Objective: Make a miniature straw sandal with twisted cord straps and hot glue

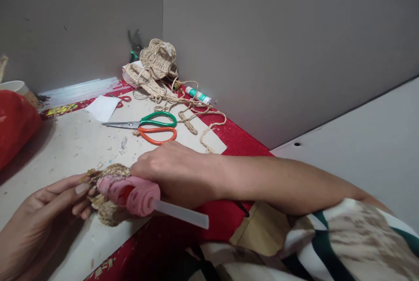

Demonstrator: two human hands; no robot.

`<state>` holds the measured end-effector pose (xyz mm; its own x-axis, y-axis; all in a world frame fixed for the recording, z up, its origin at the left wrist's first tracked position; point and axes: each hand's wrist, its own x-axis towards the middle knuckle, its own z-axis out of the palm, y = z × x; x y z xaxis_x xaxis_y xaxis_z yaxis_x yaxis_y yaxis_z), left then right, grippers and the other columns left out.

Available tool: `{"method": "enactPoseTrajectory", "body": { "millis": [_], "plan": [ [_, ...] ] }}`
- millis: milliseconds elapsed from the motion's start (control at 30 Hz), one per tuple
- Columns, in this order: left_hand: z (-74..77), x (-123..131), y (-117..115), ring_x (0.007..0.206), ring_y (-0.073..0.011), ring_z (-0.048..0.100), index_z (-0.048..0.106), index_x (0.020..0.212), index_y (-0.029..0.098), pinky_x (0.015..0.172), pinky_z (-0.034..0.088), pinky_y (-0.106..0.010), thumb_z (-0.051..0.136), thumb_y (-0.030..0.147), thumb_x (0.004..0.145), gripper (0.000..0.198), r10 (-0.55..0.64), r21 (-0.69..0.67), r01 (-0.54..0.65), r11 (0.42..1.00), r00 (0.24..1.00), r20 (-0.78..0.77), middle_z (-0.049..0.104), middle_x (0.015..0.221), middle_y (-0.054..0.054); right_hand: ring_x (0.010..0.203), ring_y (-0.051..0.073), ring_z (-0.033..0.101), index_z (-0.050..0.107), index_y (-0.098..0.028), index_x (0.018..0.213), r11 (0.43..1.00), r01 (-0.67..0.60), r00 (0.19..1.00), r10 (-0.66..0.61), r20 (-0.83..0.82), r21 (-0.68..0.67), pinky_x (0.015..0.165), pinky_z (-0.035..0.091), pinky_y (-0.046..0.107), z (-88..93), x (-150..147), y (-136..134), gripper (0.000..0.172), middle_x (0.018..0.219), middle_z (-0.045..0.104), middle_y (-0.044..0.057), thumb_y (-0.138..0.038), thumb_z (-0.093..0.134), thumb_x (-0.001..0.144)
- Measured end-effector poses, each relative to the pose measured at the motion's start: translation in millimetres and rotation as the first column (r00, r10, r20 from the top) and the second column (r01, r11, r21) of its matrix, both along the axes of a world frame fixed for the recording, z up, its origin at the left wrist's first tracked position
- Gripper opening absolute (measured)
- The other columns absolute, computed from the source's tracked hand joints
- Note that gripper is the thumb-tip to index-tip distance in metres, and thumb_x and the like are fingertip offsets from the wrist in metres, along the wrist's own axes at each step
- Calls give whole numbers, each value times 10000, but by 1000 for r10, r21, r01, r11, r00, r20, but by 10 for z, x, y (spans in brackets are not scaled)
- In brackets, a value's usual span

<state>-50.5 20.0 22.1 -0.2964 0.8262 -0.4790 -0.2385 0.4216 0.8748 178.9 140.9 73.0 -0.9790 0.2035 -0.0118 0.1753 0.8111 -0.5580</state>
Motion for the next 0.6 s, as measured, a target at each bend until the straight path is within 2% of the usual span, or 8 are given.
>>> {"method": "enactPoseTrajectory", "body": {
  "millis": [333, 500, 600],
  "plan": [
    [-18, -14, 10, 541, -122, 497, 775, 745, 206, 560, 444, -219, 901, 459, 527, 357, -18, -30, 19, 999, 1000, 9, 544, 517, 22, 639, 117, 447, 511, -172, 750, 999, 26, 999, -28, 34, 45, 572, 297, 253, -34, -32, -13, 106, 772, 595, 28, -223, 585, 806],
    [-15, -33, -20, 572, -112, 500, 762, 751, 196, 593, 438, -209, 844, 404, 679, 234, -44, -17, 45, 999, 998, 41, 551, 553, 25, 613, 117, 409, 489, -180, 728, 998, 33, 999, -35, 30, 55, 549, 271, 259, -13, -8, -9, 107, 739, 568, 23, -219, 555, 804],
    [-16, -33, -20, 570, -110, 504, 784, 799, 208, 590, 439, -205, 848, 404, 681, 238, -53, -24, 54, 998, 997, 51, 553, 552, 28, 607, 115, 395, 471, -185, 716, 998, 30, 1000, -30, -9, 47, 548, 266, 256, -28, 17, 1, 123, 715, 542, 13, -213, 557, 799]
  ]
}}
